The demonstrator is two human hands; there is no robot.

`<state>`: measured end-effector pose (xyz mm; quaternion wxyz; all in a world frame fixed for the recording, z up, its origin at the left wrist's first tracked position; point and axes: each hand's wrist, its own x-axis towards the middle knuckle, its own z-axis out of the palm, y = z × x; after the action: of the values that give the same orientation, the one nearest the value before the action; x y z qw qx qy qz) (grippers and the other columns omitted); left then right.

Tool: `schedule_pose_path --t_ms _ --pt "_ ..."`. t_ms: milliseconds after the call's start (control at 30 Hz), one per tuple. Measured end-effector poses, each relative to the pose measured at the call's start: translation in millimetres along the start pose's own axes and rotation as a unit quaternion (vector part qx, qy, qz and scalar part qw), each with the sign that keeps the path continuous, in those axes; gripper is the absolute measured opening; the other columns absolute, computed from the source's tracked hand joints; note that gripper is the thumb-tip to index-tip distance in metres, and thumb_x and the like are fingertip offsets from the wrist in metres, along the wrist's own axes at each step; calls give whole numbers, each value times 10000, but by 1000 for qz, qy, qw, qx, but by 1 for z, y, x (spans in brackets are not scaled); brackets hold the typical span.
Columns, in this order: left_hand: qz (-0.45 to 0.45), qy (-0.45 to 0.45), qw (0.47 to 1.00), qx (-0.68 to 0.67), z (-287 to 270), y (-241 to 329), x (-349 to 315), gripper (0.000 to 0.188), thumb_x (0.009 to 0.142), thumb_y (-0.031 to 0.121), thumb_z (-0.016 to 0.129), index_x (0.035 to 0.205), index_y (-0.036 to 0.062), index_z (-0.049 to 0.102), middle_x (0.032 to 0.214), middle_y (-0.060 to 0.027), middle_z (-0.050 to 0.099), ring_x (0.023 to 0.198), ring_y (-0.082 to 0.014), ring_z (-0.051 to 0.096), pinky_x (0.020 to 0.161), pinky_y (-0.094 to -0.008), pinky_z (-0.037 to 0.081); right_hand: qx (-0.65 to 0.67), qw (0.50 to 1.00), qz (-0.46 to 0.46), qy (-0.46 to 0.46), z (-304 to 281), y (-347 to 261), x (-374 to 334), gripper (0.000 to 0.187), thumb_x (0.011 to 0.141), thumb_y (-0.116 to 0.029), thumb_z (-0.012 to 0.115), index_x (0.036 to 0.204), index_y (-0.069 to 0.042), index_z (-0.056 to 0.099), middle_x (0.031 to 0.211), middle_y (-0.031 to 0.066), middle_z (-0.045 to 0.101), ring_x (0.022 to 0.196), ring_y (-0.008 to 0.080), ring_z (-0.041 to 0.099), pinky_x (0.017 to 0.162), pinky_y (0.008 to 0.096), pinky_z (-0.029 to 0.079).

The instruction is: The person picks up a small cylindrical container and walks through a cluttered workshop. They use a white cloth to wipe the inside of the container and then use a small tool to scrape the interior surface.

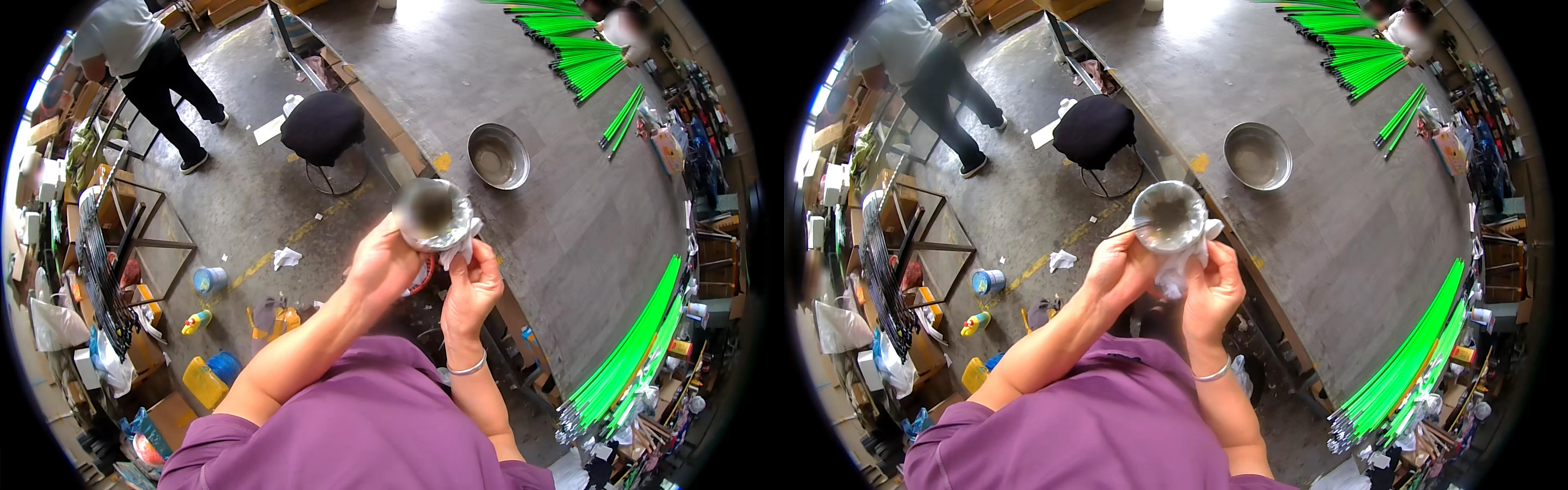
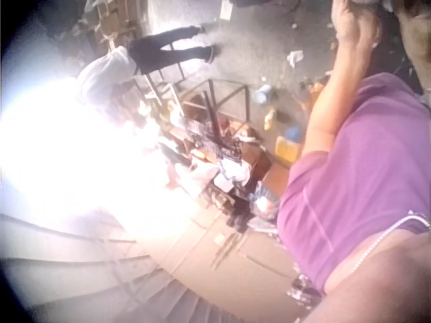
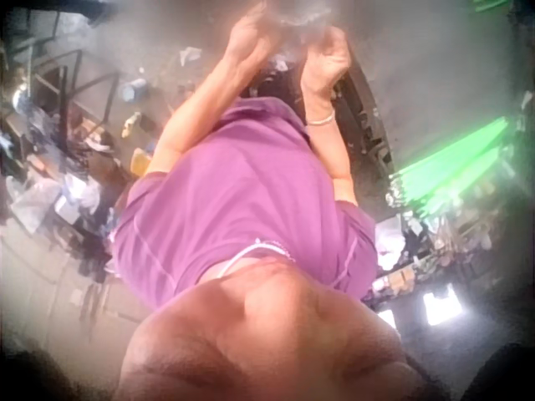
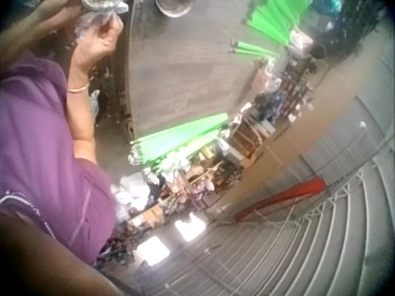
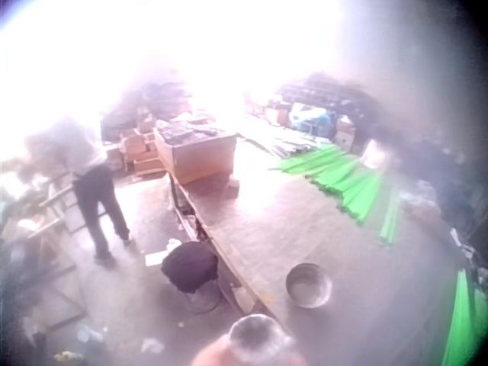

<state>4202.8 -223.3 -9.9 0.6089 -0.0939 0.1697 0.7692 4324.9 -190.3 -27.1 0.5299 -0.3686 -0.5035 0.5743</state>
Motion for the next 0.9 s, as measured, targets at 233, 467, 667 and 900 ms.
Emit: schedule_pose_path --t_ms 233,467,667,900 --pt "31 -77 996 -40 -4 -19 12 292 989 255 475 1217 76 504 1190 -76 572 1086 -205 540 1006 -382 419 -192 963 -185 -34 22 -17 14 201 792 -38 746 938 -7 611 929 44 591 847 133 578 732 262 474" --pt "6 -59 993 -100 -17 -22 13 224 960 297 532 1108 136 575 1098 -28 596 1011 -174 554 936 -350 463 -361 860 -344 -107 39 -30 25 228 701 9 765 904 -46 677 768 63 550 648 209 572 552 320 466" --pt "55 -88 991 -88 -6 -21 10 286 964 295 517 1164 94 550 1167 -41 588 1104 -191 515 1029 -373 379 -302 916 -262 -17 28 -23 27 168 803 -16 719 925 13 607 887 58 556 756 144 561 640 262 472" --pt "24 -71 995 -61 -6 -13 1 331 962 264 522 1233 73 517 1266 -79 554 1210 -222 478 1115 -400 303 -35 998 -49 31 27 -32 34 109 883 -7 623 976 46 601 946 43 577 826 97 553 728 224 469"
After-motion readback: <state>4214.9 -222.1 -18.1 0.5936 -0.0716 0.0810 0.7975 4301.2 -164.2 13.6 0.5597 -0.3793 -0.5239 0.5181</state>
